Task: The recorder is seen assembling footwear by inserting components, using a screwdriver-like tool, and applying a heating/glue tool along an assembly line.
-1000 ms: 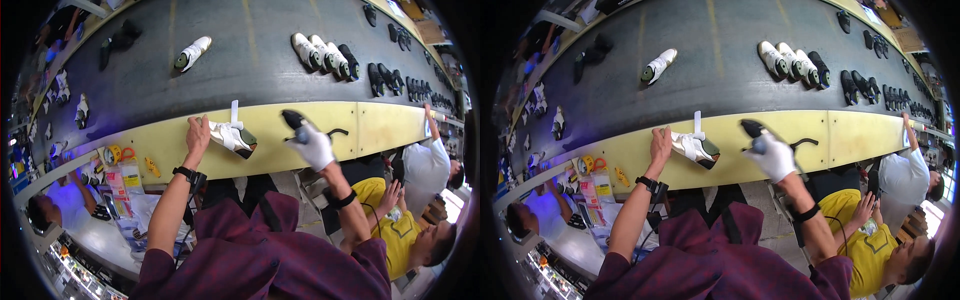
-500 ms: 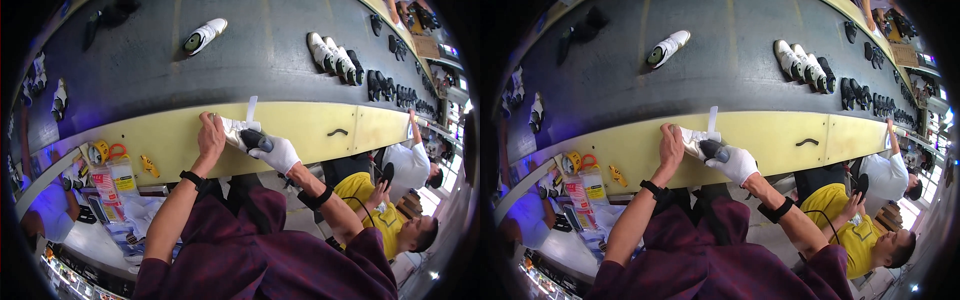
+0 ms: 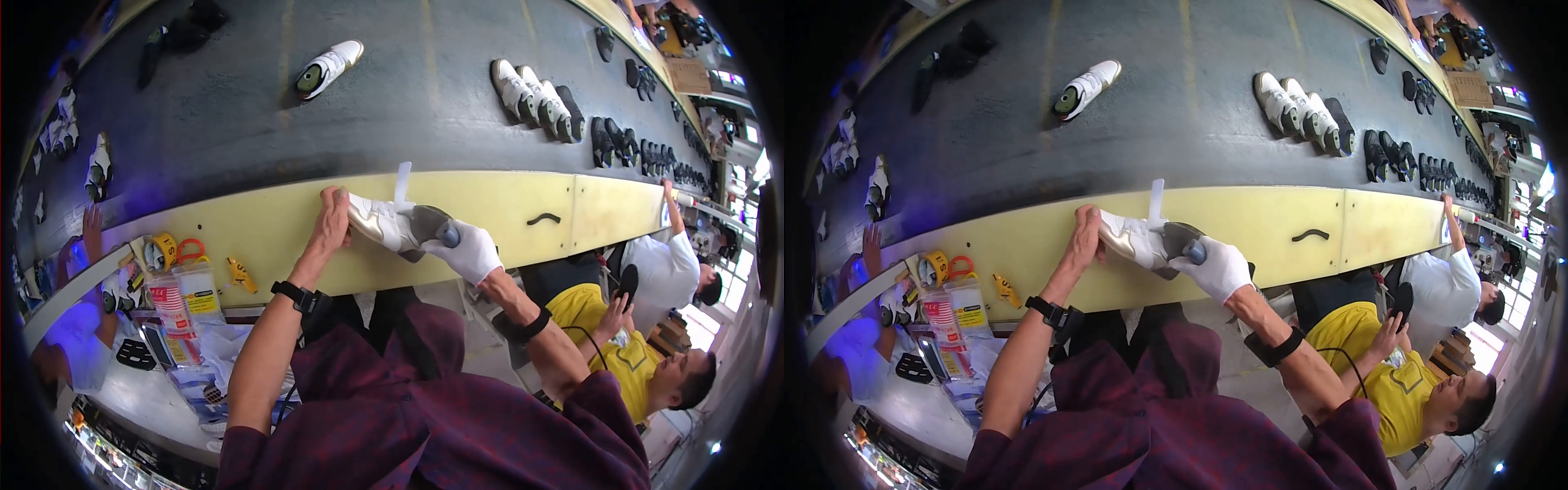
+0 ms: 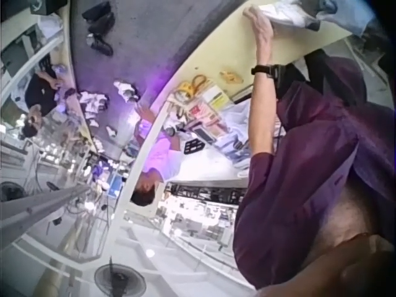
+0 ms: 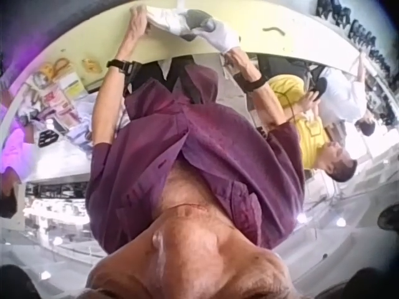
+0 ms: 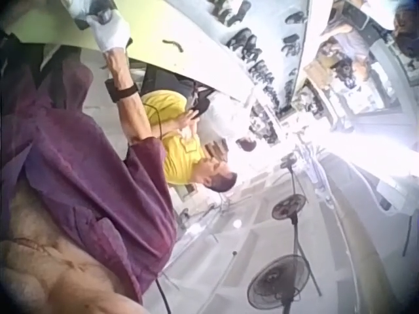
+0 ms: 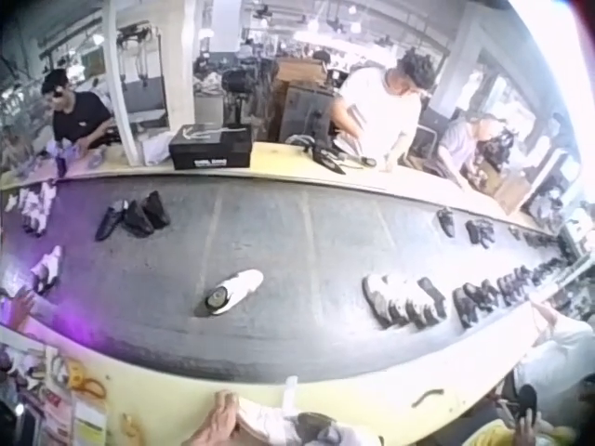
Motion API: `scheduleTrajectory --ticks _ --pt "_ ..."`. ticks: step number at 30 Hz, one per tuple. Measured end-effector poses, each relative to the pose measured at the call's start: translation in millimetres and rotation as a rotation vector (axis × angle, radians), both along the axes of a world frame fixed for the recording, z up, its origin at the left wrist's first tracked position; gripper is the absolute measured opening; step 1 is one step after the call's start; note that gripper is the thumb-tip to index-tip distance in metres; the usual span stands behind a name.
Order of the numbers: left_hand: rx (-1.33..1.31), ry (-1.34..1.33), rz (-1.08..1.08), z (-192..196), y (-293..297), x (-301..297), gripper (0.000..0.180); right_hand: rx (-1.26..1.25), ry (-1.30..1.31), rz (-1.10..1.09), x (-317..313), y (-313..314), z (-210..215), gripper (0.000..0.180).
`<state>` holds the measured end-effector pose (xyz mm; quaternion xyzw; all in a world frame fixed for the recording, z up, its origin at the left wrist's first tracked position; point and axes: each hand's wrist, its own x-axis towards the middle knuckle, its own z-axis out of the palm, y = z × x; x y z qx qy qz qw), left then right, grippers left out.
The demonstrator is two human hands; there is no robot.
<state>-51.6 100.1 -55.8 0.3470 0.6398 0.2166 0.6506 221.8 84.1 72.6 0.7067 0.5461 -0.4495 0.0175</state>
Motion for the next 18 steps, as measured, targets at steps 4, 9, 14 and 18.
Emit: scheduleTrajectory --ticks 4,9,14,18 --pt "0.038 -0.057 0.040 14 7 5 0.072 -0.092 0.047 0.074 -7 5 -13 0.046" --pt "-0.033 -0.124 0.030 20 19 -11 0.085 -0.111 0.014 0.101 -2 13 -25 0.045" --pt "-0.071 -0.100 0.061 18 25 -20 0.091 -0.056 0.011 0.131 8 23 -34 0.045" --pt "-0.011 -0.028 -0.046 22 25 -9 0.085 -0.070 0.052 0.096 15 18 -41 0.046"
